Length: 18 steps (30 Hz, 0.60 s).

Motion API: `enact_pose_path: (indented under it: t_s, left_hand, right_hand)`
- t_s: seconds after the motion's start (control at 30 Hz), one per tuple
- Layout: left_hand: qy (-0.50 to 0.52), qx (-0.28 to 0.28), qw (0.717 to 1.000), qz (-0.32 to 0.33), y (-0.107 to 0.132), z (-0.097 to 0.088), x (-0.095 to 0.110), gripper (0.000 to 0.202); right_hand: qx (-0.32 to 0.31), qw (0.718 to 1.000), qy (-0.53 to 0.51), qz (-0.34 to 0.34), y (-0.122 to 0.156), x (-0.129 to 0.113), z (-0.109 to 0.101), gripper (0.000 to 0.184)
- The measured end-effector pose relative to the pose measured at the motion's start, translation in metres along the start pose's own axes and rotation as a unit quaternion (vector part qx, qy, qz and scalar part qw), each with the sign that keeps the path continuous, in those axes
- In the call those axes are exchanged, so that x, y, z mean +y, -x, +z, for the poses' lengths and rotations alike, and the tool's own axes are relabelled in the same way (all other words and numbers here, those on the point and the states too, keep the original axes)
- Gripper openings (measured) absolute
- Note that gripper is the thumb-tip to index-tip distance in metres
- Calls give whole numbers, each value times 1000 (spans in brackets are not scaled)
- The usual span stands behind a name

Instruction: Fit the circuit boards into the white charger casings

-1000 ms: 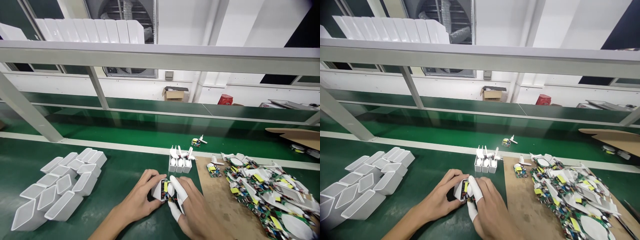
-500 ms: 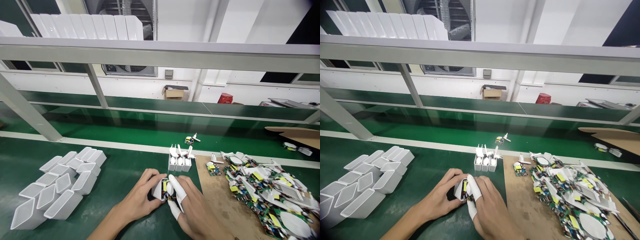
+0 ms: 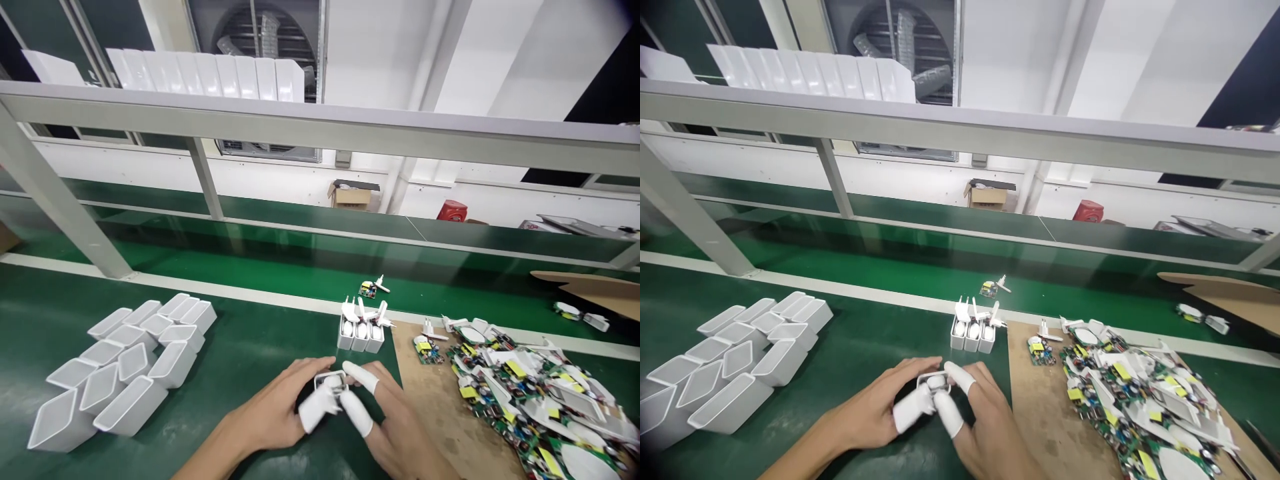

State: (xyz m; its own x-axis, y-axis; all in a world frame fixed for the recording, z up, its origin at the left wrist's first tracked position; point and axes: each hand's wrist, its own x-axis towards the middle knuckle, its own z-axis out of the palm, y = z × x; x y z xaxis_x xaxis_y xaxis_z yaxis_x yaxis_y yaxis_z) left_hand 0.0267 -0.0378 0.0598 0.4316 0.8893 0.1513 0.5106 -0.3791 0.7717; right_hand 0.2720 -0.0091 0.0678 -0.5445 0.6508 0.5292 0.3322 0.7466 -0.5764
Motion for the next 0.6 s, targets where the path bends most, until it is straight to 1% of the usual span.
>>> enact_pose_path:
  t_s: [0.03,0.1,0.2,0.27,0.33,0.37,0.43,0.47,0.5,0.53,0.57,0.6]
  left_hand:
    - [-5,-1,1000,-1,2,-1,-1,78]
    - [-6,-3,1000,-6,4,-3,-3,81]
    - [19,7,999,-31,7,-3,-6,83]
    - [46,23,998,-47,8,-4,-7,86]
    - [73,44,995,-50,8,-4,-9,88]
    - [85,57,994,-44,8,-4,-9,91]
    - [98,84,992,-17,7,-5,-7,102]
    - [95,94,991,3,5,-6,-5,109]
    - [86,100,991,25,4,-7,-2,111]
    - [72,103,991,45,3,-8,0,106]
    - [58,103,991,60,1,-9,3,91]
    - [48,104,991,68,0,-10,5,71]
  right_hand:
    - [-4,1000,-6,6,1,3,2,42]
    - [-26,1000,-7,-6,3,12,8,38]
    - [-65,996,-11,-54,4,22,20,41]
    - [-58,994,-2,-87,3,23,23,45]
    - [-26,994,6,-110,2,21,23,49]
    - [-10,993,2,-114,1,19,21,50]
    - [1,994,-15,-108,1,16,19,50]
    - [-5,995,-19,-102,1,16,18,48]
    - [-19,995,-19,-97,1,16,19,45]
    - [-32,995,-16,-93,2,16,20,42]
    - [-40,995,-10,-90,2,17,22,39]
    - [-41,995,-4,-86,2,17,23,38]
